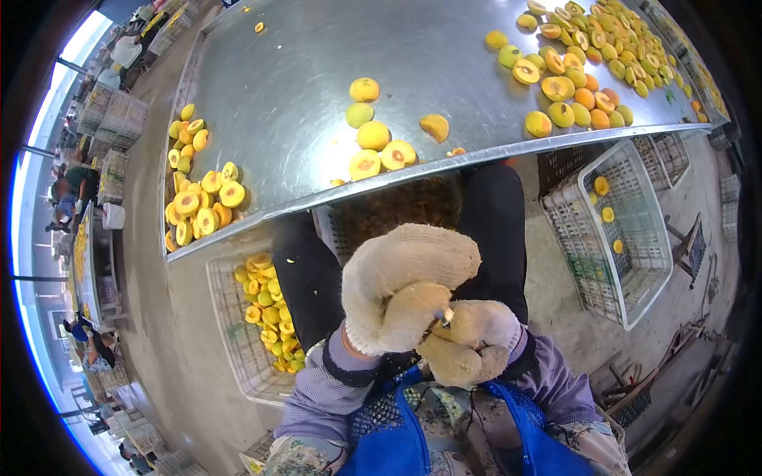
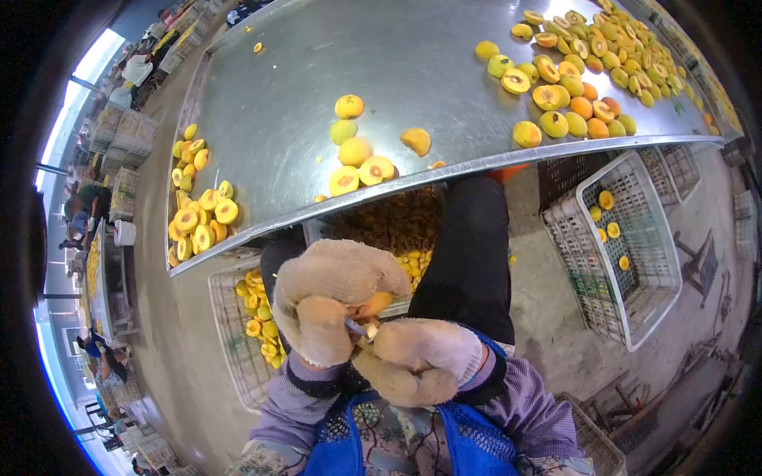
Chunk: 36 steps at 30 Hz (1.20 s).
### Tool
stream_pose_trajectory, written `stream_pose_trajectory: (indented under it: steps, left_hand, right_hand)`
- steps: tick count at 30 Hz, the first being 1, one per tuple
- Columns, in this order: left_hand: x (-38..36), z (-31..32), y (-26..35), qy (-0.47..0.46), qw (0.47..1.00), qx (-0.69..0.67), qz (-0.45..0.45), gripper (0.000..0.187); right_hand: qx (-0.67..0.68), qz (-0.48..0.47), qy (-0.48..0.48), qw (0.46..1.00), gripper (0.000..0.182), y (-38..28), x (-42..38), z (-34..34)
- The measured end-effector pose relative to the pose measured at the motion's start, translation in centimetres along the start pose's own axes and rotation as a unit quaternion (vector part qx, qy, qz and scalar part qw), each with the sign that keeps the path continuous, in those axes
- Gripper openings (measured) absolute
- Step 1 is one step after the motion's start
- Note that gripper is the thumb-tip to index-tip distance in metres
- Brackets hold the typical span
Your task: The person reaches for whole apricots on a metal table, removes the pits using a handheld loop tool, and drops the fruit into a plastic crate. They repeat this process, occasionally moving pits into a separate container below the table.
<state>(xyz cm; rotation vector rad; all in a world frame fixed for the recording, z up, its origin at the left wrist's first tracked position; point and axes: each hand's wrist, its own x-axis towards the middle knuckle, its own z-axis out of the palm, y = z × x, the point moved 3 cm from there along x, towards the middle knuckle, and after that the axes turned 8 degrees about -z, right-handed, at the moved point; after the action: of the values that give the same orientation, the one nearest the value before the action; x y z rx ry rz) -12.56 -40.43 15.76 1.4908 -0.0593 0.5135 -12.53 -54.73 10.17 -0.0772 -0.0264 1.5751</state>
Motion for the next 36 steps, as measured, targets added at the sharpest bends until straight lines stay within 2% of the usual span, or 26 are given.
stream_pose_trajectory:
  steps: [1,2,3,4,5,6,7,9,10,11,13,15,17,19,20,21,22,23,25,27,29,30,32,33,35,36]
  left_hand:
    - [0.4,-0.2,0.3,-0.063,0.992,0.078,0.075,0.018]
    - [0.7,-0.4,0.3,-0.062,0.992,0.077,0.076,0.018]
    - [1.0,-0.5,-0.2,-0.101,0.995,-0.001,-0.006,0.019]
    - [1.1,-0.6,-0.6,-0.137,0.984,-0.078,-0.087,0.022]
    - [0.9,-0.5,-0.5,-0.133,0.984,-0.077,-0.087,0.022]
    - [0.5,-0.2,-0.8,-0.085,0.964,-0.198,-0.157,0.027]
    - [0.2,-0.2,-1.3,-0.038,0.922,-0.316,-0.223,0.033]
    - [-0.2,-0.8,-2.7,-0.033,0.910,-0.332,-0.247,0.040]
    - [-0.3,-0.8,-3.4,-0.026,0.838,-0.457,-0.298,0.039]
    - [-0.4,-0.7,-3.8,-0.018,0.745,-0.571,-0.343,0.039]
    - [-0.4,-0.8,-3.4,-0.002,0.734,-0.578,-0.357,0.039]
    - [-1.0,-2.9,-2.5,0.197,0.846,-0.273,-0.415,0.042]
    - [-2.4,-8.0,-2.3,0.262,0.924,-0.069,-0.269,0.044]
    - [-4.4,-14.7,-2.1,0.314,0.904,0.165,-0.237,0.036]
    - [-5.2,-17.0,-2.8,0.313,0.905,0.168,-0.236,0.036]
    - [-5.8,-18.3,-2.8,0.246,0.821,0.492,-0.155,0.030]
    - [-5.9,-18.3,-2.9,0.151,0.637,0.754,-0.053,0.025]
    - [-5.0,-18.1,-3.4,0.152,0.635,0.755,-0.050,0.025]
    - [-2.2,-15.9,-5.8,0.056,0.804,0.587,-0.078,0.021]
    - [1.1,-13.9,-8.9,0.046,0.832,0.549,-0.060,0.030]
    - [4.4,-12.7,-12.5,0.114,0.756,0.626,-0.153,0.045]
    - [6.2,-12.4,-13.5,0.114,0.757,0.625,-0.153,0.045]
    - [8.3,-12.0,-16.5,-0.071,0.703,0.588,-0.394,0.052]
    - [8.5,-11.9,-16.5,-0.073,0.704,0.587,-0.393,0.052]
    - [8.1,-11.5,-16.3,-0.005,0.822,0.331,-0.464,0.050]
    - [7.9,-10.9,-15.1,-0.008,0.821,0.333,-0.464,0.050]
  right_hand:
    - [-0.001,0.000,0.001,1.000,0.042,0.0,0.2,0.8]
    - [0.040,-0.001,0.135,0.990,0.043,-0.1,0.4,1.5]
    - [0.080,-0.003,0.266,0.961,0.043,-0.1,0.4,1.7]
    - [0.079,-0.001,0.268,0.960,0.043,-0.1,0.7,1.1]
    - [0.034,-0.002,0.141,0.989,0.043,-0.3,1.3,0.8]
    - [-0.010,-0.004,0.012,1.000,0.044,-0.3,1.8,1.1]
    - [-0.010,-0.003,0.012,1.000,0.044,-0.4,1.9,1.1]
    - [-0.076,-0.036,0.081,0.993,0.042,-0.9,2.3,1.2]
    - [-0.076,-0.034,0.082,0.993,0.042,-0.9,2.6,1.2]
    - [-0.101,-0.014,0.015,0.995,0.040,-0.7,2.8,1.5]
    - [-0.123,0.009,-0.055,0.991,0.038,-0.8,3.1,1.8]
    - [-0.118,0.063,-0.053,0.990,0.037,-1.5,2.8,1.6]
    - [-0.101,0.073,-0.032,0.992,0.039,-1.5,2.3,0.6]
    - [-0.222,-0.031,0.016,0.975,0.040,-2.4,2.6,0.0]
    - [-0.221,-0.032,0.013,0.975,0.040,-2.5,2.8,-0.1]
    - [-0.294,-0.014,0.066,0.953,0.039,-2.4,3.2,-0.7]
    - [-0.368,0.006,0.117,0.922,0.037,-2.5,3.6,-1.1]
    - [-0.441,0.021,0.167,0.882,0.036,-2.8,4.1,-1.5]
    - [-0.406,0.052,0.179,0.895,0.035,-2.8,4.6,-0.4]
    - [-0.470,0.037,0.153,0.868,0.035,-3.3,4.9,0.3]
    - [-0.435,0.054,0.181,0.880,0.035,-3.5,4.5,0.2]
    - [-0.434,0.002,0.196,0.879,0.034,-3.5,4.3,-0.3]
    - [-0.381,-0.020,0.247,0.891,0.033,-3.8,3.8,-0.5]
    - [-0.381,-0.021,0.248,0.891,0.033,-4.0,3.8,-0.4]
    - [-0.366,-0.051,0.233,0.900,0.033,-4.3,3.8,-0.3]
    - [-0.364,-0.053,0.233,0.900,0.033,-4.5,3.8,-0.1]
